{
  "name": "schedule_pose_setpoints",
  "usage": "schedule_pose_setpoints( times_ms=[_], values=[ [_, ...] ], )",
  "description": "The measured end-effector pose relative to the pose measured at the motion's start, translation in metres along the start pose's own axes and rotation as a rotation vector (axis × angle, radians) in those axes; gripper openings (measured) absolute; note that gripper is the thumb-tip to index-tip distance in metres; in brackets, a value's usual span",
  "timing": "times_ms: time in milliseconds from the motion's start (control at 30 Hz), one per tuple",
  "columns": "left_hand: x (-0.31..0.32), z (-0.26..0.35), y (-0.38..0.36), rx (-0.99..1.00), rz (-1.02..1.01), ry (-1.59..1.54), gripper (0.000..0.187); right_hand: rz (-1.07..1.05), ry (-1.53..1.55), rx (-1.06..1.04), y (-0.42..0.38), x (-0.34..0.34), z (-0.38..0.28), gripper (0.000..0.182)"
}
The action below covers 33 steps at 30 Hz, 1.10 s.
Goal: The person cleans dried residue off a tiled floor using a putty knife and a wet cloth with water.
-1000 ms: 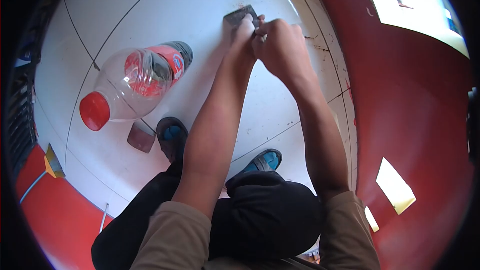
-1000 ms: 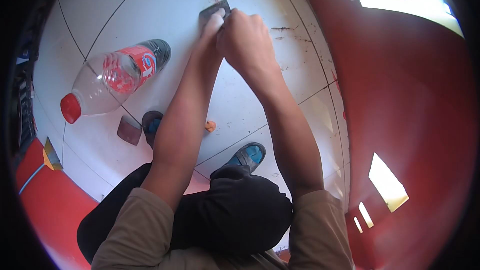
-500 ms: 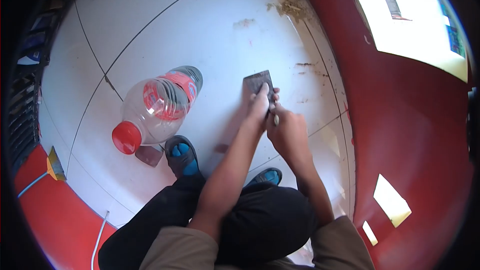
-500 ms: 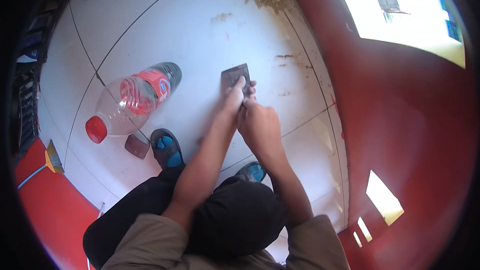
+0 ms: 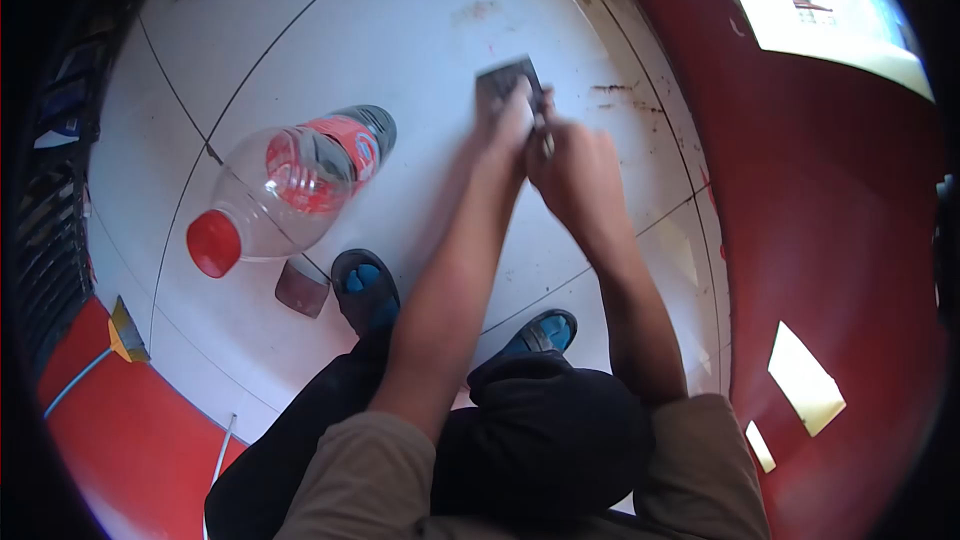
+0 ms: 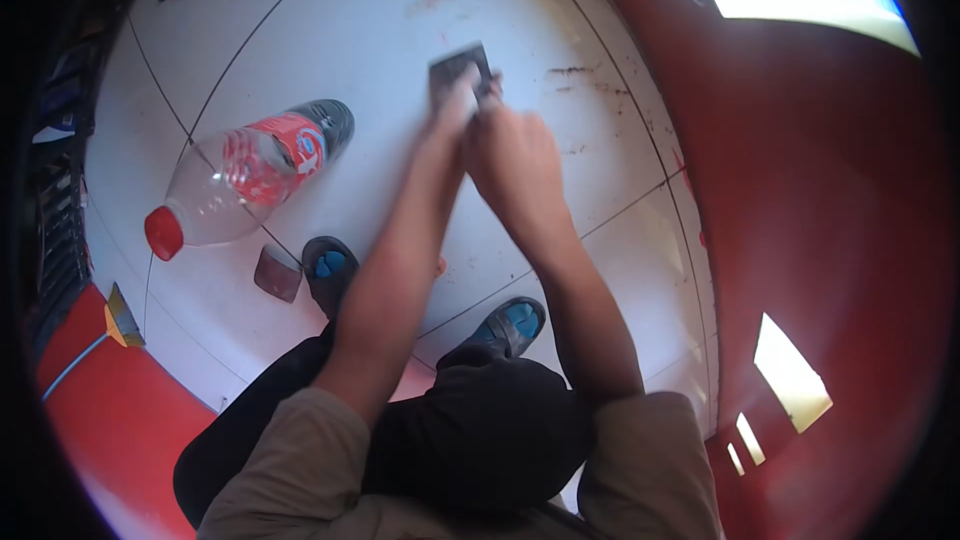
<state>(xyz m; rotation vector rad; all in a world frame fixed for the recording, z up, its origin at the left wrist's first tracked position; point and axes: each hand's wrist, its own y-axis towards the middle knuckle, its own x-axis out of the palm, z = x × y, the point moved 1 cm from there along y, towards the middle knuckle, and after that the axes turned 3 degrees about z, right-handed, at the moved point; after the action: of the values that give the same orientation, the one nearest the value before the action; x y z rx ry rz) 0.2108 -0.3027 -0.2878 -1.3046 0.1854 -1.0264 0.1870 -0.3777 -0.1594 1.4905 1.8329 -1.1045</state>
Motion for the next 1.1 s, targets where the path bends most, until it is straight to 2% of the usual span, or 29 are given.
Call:
schedule_pose_setpoints(
  times_ms=[33,100,133,200,233,300,333,367,433,467,500,567,667,700,733,767,833,867,900,967,1033,1067,1100],
  values=[
    [0.014,0.025,0.003,0.023,-0.015,-0.042,0.035,0.037,0.013,-0.027,0.019,0.004,-0.003,0.02],
    [0.003,0.008,0.017,-0.044,0.007,-0.106,0.034,0.067,-0.012,-0.013,0.016,0.003,-0.01,0.02],
    [-0.005,-0.001,0.021,-0.079,0.025,-0.139,0.033,0.012,-0.021,0.011,0.004,0.0,-0.007,0.019],
    [-0.011,-0.02,0.001,0.021,0.021,0.019,0.034,-0.086,-0.043,0.045,-0.018,-0.005,-0.001,0.019],
    [-0.011,-0.027,0.001,0.065,0.019,0.078,0.038,-0.047,-0.042,0.015,-0.013,-0.004,0.0,0.019],
    [-0.004,-0.005,0.03,0.016,0.018,0.041,0.04,0.028,-0.043,-0.015,0.01,0.001,0.004,0.019],
    [0.015,0.02,0.007,-0.023,-0.083,-0.043,0.043,-0.004,-0.044,-0.023,0.031,-0.003,-0.001,0.019],
    [0.015,0.033,0.02,-0.125,-0.215,-0.093,0.046,-0.04,-0.041,-0.041,0.046,-0.008,-0.01,0.02],
    [0.004,0.027,0.018,-0.079,-0.143,0.015,0.045,-0.037,-0.051,-0.029,0.027,-0.005,-0.01,0.018],
    [-0.006,0.009,-0.003,0.036,0.033,0.06,0.036,-0.038,-0.045,-0.015,-0.001,0.004,0.001,0.017],
    [-0.015,-0.016,-0.011,0.147,0.159,-0.022,0.025,-0.028,-0.047,-0.012,-0.022,0.008,0.009,0.016],
    [-0.043,-0.06,-0.014,0.078,0.086,-0.026,0.023,-0.149,-0.074,0.041,-0.052,0.006,0.013,0.017],
    [-0.012,-0.014,-0.015,0.152,0.133,0.039,0.019,-0.06,0.006,-0.015,-0.02,0.006,0.008,0.02],
    [-0.012,0.002,-0.006,-0.047,-0.003,-0.161,0.022,0.049,0.005,-0.087,0.001,0.011,0.005,0.023],
    [-0.015,0.008,0.001,-0.045,-0.019,-0.107,0.023,0.001,-0.036,-0.095,0.002,0.007,-0.002,0.016],
    [-0.016,0.014,0.006,-0.032,-0.039,-0.053,0.025,-0.041,-0.073,-0.113,0.006,0.002,-0.009,0.011],
    [-0.046,-0.032,0.0,0.281,0.192,0.15,0.021,-0.046,-0.05,-0.06,-0.039,0.009,0.007,0.015],
    [-0.041,-0.047,-0.046,0.245,0.168,0.167,0.019,-0.147,-0.075,-0.007,-0.061,0.01,0.013,0.016],
    [-0.032,-0.047,-0.059,0.233,0.148,0.155,0.017,-0.248,-0.104,0.044,-0.084,0.01,0.019,0.018],
    [-0.025,-0.048,-0.068,0.213,0.13,0.111,0.015,-0.307,-0.146,0.061,-0.091,0.004,0.016,0.016],
    [-0.026,-0.042,-0.052,0.115,0.21,0.017,0.018,-0.166,-0.108,-0.004,-0.061,-0.005,0.005,0.014],
    [-0.036,-0.025,-0.015,-0.113,0.029,-0.09,0.023,-0.081,-0.109,-0.064,-0.04,0.002,0.004,0.011],
    [-0.015,-0.002,-0.027,0.011,0.031,0.014,0.026,-0.12,-0.111,-0.051,-0.024,0.003,-0.001,0.01]
  ],
)
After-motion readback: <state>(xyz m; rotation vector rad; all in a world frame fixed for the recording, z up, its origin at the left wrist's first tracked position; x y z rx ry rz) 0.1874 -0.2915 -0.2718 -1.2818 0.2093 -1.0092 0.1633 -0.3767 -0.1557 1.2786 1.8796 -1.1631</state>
